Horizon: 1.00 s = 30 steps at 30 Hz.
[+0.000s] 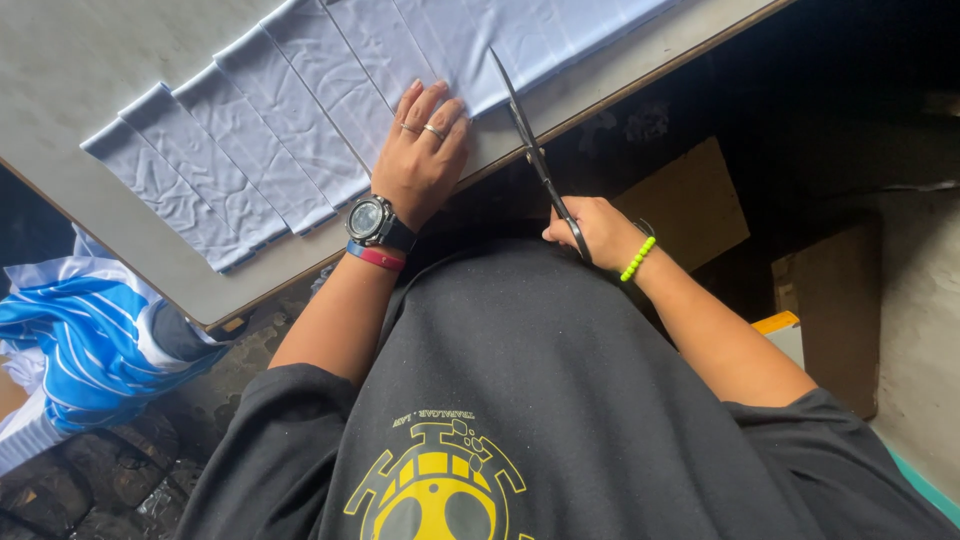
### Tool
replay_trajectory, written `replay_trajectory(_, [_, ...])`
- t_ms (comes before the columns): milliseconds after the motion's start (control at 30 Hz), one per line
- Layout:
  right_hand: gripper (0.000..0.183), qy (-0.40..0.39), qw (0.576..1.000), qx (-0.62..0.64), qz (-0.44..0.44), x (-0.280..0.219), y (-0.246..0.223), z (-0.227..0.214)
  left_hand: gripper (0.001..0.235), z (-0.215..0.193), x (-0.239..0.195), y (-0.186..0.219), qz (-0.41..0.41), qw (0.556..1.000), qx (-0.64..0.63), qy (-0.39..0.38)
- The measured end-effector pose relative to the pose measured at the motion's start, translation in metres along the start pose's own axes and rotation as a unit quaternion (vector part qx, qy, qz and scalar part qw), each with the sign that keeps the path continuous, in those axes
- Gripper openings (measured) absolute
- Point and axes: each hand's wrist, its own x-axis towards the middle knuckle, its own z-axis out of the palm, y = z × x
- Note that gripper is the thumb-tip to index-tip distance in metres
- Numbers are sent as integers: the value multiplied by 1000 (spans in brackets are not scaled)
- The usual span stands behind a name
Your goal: Cutting a long piece of fabric into multiple strips using scissors and then gathering them into a folded stack.
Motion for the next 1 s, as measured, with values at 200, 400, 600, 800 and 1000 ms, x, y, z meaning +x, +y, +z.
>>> replay_trajectory(200, [27, 9, 1000, 0, -7, 5, -6, 1, 15, 0, 0, -1, 5, 1000, 6, 3])
replay_trajectory(400, [27, 12, 1000, 0, -4, 9, -8, 1, 14, 0, 0, -2, 7, 1000, 7, 1])
replay_trajectory(600, [24, 55, 997, 45, 1, 2, -15, 3, 12, -1, 0, -2, 7, 1000, -3, 4])
replay_trajectory(800, [29, 12, 999, 37, 12, 1, -25, -7, 11, -3, 3, -1, 6, 1000, 2, 8])
replay_trajectory(1000, [27, 8, 1000, 14, 23, 19, -54, -21, 10, -3, 3, -1, 8, 1000, 7, 8])
